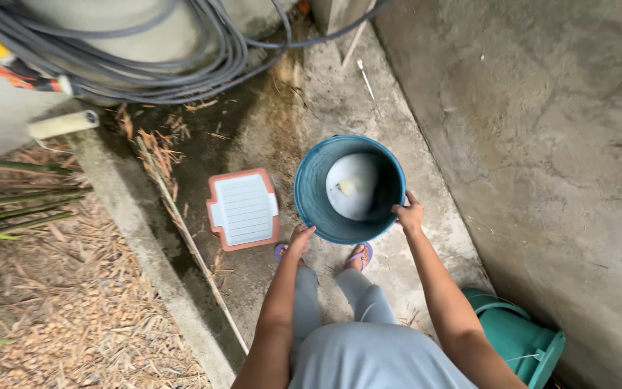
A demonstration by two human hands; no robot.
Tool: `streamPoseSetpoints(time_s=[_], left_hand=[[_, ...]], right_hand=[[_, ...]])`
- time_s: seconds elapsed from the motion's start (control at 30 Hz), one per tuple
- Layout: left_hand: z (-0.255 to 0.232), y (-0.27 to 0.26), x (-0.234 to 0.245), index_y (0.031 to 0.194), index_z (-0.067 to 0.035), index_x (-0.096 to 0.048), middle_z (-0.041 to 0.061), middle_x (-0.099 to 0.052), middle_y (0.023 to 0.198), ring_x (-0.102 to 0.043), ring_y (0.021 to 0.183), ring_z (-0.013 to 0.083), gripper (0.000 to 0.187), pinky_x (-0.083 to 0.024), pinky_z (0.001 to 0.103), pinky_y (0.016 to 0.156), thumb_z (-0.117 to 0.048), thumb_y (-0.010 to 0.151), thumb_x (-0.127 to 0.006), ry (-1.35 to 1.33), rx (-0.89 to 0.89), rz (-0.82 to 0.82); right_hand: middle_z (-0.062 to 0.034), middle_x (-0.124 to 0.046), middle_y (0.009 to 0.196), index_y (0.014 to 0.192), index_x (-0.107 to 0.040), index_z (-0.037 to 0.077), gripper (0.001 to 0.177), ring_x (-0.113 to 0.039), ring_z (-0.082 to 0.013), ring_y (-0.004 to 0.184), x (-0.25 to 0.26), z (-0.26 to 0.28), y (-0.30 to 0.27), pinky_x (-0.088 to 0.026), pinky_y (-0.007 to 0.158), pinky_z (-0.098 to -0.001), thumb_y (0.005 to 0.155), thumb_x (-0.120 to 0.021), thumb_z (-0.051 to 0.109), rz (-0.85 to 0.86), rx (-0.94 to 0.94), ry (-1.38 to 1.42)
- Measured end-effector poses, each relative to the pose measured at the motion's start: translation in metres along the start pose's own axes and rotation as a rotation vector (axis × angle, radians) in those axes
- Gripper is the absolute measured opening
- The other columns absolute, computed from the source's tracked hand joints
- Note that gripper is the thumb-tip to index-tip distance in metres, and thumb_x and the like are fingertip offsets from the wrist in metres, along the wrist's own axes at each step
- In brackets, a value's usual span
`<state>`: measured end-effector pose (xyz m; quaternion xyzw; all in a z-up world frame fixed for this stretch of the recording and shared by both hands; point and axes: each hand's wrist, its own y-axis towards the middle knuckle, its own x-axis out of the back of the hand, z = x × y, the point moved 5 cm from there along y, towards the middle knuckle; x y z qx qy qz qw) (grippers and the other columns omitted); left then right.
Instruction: The recorder sorts items from a storage container and washes the container and its lid using water and a cleaning brush.
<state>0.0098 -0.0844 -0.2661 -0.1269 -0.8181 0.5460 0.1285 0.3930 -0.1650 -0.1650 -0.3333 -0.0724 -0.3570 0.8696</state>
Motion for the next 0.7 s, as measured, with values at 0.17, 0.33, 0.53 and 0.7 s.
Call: streamPoseSetpoints(time_s=[0.17,0.33,0.53,0.7], left_hand=[[-0.045,-0.058,0.031,0.152,-0.015,-0.034,0.014,-0.057,0.140,-0.062,0.117,0.0345,0.084,-0.059,0.055,0.080,-0.027,0.081,-0.078,-0.261,-0.269,0.174],[-0.063,-0.134,0.054,0.146,-0.007,-0.040,0.022,-0.064,0.126,-0.070,0.098,0.0354,0.074,-0.063,0.050,0.066,-0.012,0.077,-0.067,-0.276,-0.412,-0.013],[-0.014,-0.230,0.053,0.138,-0.002,-0.050,0.022,-0.066,0.116,-0.070,0.089,0.0330,0.062,-0.061,0.047,0.063,-0.010,0.079,-0.065,-0.454,-0.456,-0.222],[0.058,-0.303,0.058,0.133,0.003,-0.044,0.020,-0.065,0.113,-0.072,0.092,0.0335,0.058,-0.065,0.050,0.069,-0.004,0.079,-0.064,-0.806,-0.469,-0.341]], right_hand=[[-0.0121,-0.072,0.079,0.152,-0.048,0.009,0.081,-0.068,-0.0204,0.059,0.019,0.039,-0.057,-0.056,0.051,-0.0378,0.074,-0.067,-0.001,0.115,-0.062,0.194],[-0.0116,-0.071,0.077,0.152,-0.046,0.009,0.077,-0.067,-0.0211,0.057,0.028,0.071,-0.073,-0.057,0.051,-0.0383,0.078,-0.066,0.000,0.269,-0.020,0.262],[-0.0098,-0.071,0.076,0.146,-0.054,0.009,0.073,-0.067,-0.0210,0.054,0.031,0.162,-0.099,-0.059,0.052,-0.0382,0.075,-0.065,0.003,0.527,-0.004,0.020],[-0.0115,-0.076,0.084,0.144,-0.055,0.004,0.068,-0.070,-0.0196,0.059,-0.001,0.206,-0.137,-0.058,0.052,-0.0356,0.078,-0.071,0.011,0.792,0.161,-0.126]])
